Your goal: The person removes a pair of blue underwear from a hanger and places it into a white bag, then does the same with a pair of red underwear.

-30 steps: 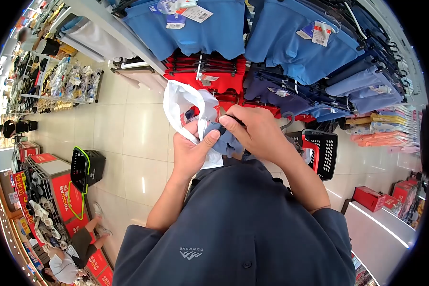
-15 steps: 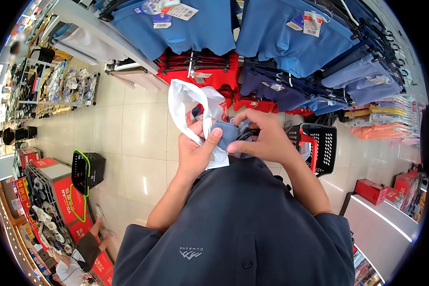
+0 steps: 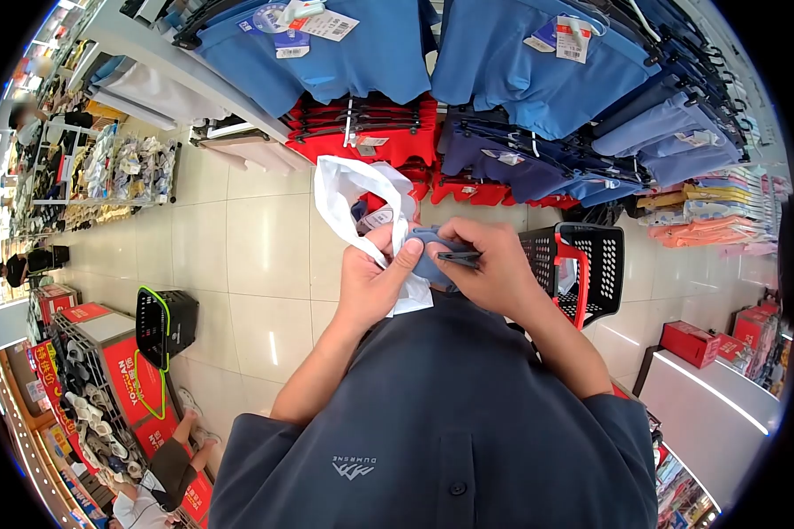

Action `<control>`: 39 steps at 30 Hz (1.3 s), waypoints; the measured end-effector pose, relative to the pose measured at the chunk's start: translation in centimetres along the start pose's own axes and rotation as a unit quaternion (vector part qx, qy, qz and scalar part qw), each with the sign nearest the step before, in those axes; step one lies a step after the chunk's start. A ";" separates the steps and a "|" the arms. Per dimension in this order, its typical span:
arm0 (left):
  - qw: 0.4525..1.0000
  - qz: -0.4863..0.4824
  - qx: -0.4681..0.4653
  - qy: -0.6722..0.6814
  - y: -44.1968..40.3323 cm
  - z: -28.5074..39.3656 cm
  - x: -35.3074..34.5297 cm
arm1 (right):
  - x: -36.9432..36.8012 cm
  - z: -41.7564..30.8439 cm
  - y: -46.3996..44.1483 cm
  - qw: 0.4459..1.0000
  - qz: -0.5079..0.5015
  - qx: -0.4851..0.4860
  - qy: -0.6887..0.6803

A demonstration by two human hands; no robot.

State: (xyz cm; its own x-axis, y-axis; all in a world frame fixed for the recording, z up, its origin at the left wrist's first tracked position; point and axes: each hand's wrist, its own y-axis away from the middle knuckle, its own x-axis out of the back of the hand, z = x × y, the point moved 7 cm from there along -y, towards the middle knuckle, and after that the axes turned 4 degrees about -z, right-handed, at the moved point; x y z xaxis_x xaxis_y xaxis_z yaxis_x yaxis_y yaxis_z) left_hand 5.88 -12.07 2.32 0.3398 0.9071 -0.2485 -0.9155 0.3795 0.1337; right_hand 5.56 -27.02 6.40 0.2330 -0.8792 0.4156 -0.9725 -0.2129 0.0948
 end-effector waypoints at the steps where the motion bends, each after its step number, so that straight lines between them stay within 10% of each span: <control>1: 1.000 0.000 0.000 0.000 0.0 0.1 0.1 | 0.2 -0.5 0.0 1.000 0.002 0.018 -0.008; 8: 0.999 -0.023 0.017 0.014 0.2 0.7 0.1 | -0.3 0.4 -0.1 0.986 -0.044 -0.002 -0.159; 39: 0.998 -0.053 -0.023 0.012 -0.6 2.0 -1.0 | 2.3 -1.8 0.5 0.993 0.019 0.078 -0.081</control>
State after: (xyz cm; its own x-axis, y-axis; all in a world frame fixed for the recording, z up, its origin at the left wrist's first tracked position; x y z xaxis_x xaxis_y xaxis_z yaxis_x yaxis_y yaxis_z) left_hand 6.50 -12.80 4.44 0.4301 0.8579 -0.2812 -0.8841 0.4633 0.0612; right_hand 5.63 -28.35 9.07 0.2056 -0.9425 0.2634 -0.9711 -0.2299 -0.0646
